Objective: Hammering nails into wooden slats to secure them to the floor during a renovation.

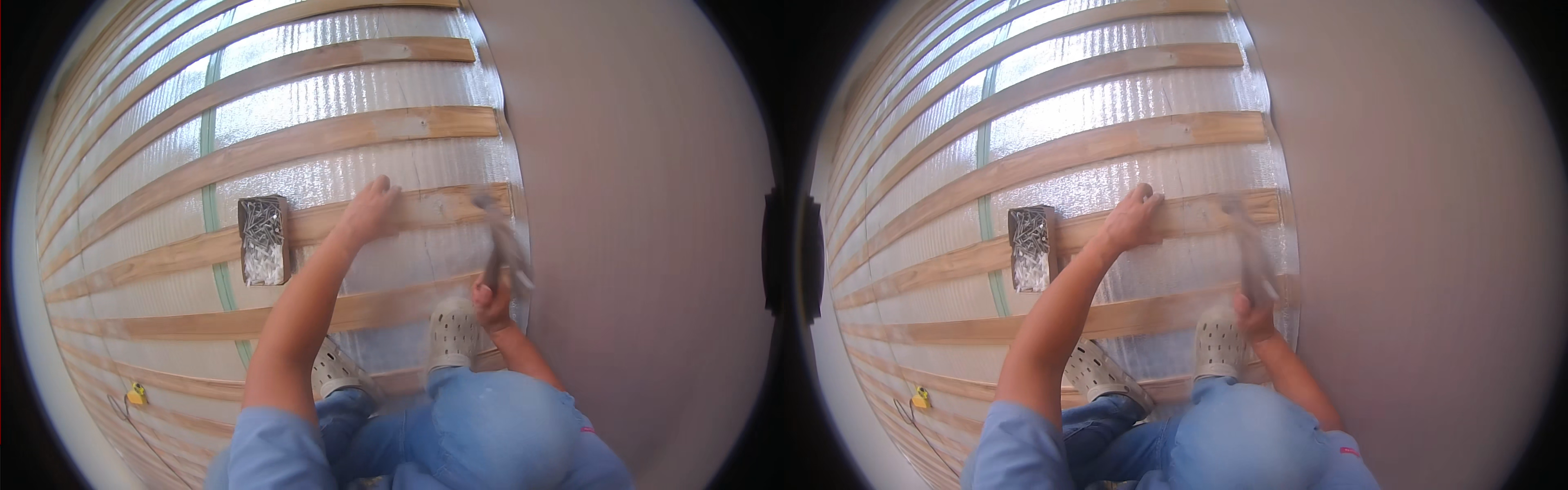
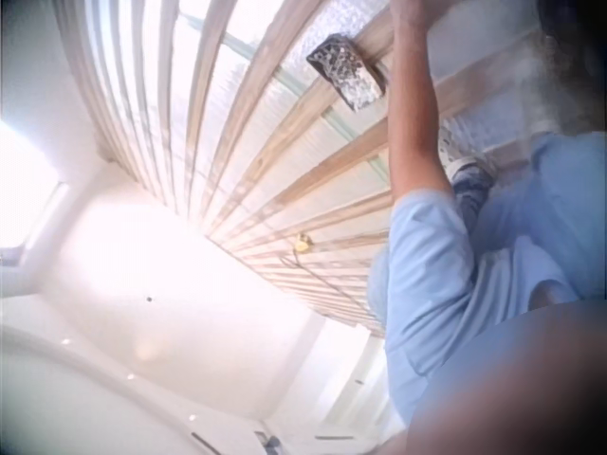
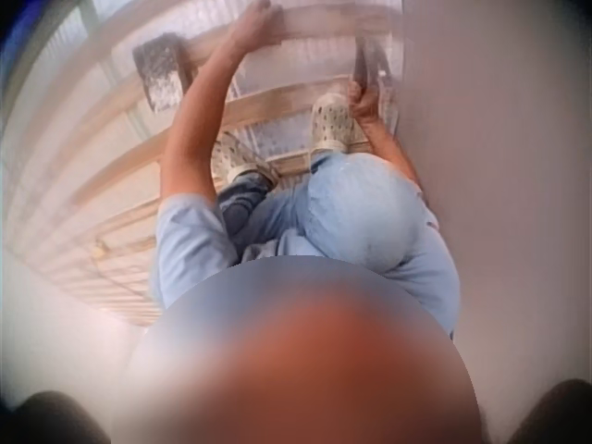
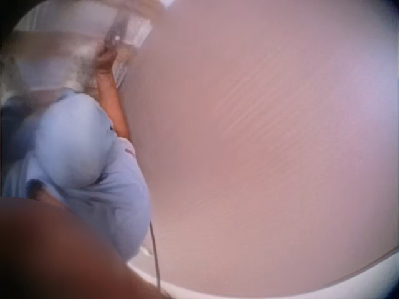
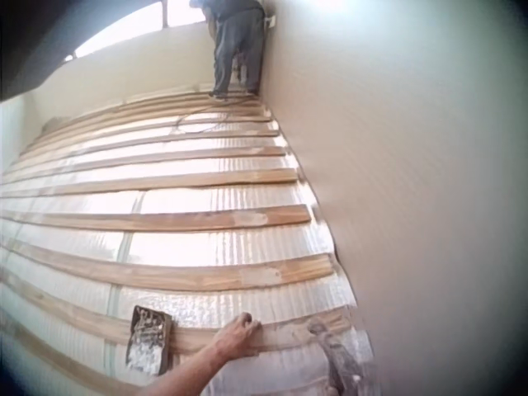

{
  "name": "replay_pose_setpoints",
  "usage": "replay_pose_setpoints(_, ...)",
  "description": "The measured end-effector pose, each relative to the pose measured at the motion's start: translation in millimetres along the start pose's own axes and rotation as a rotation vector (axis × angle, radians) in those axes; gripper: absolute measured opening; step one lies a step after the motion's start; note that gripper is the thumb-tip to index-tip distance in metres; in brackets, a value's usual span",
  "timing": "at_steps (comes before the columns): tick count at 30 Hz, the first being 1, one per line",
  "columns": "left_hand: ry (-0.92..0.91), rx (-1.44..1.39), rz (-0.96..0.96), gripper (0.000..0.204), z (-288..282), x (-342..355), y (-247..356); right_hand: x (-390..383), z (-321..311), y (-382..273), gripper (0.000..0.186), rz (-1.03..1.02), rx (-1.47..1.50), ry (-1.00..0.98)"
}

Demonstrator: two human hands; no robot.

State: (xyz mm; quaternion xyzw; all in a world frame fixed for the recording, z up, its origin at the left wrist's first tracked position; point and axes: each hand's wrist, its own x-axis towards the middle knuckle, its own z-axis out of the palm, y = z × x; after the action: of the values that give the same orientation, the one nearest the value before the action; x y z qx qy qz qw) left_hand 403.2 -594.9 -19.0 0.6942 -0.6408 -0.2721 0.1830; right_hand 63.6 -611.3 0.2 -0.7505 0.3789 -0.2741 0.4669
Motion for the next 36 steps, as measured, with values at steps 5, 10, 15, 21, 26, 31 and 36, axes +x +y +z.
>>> replay_pose_setpoints(5, 0.003, 0.004, -0.045, 0.082, -3.5, -10.8, -15.2, 15.9, -7.6, -67.7, 0.045, 0.548, 0.250, -0.169)
replay_pose_setpoints(10, 0.016, 0.001, -0.018, 0.080, -6.7, -13.6, -10.8, 20.2, -1.1, -57.8, 0.057, -0.077, 0.331, 0.033)
replay_pose_setpoints(15, -0.001, -0.003, -0.023, 0.081, 2.7, -11.7, -9.4, 5.7, -12.3, -23.6, 0.057, 0.682, 0.078, -0.217)
replay_pose_setpoints(21, 0.013, 0.002, -0.046, 0.080, -5.1, -18.7, -15.2, 22.8, 1.5, -92.3, 0.067, -0.002, 0.510, 0.182)
replay_pose_setpoints(26, 0.020, -0.016, -0.011, 0.080, 5.1, -10.0, -3.7, -16.6, -21.4, 18.9, 0.048, 0.273, -0.210, -0.160)
replay_pose_setpoints(31, 0.024, 0.002, -0.062, 0.080, -3.7, -12.4, -12.2, 9.6, -13.2, -81.0, 0.054, 0.225, 0.439, -0.075)
replay_pose_setpoints(36, 0.048, -0.032, 0.014, 0.077, 4.3, 2.2, -0.2, -10.0, -22.1, 32.4, 0.045, -0.403, -0.528, 0.019)
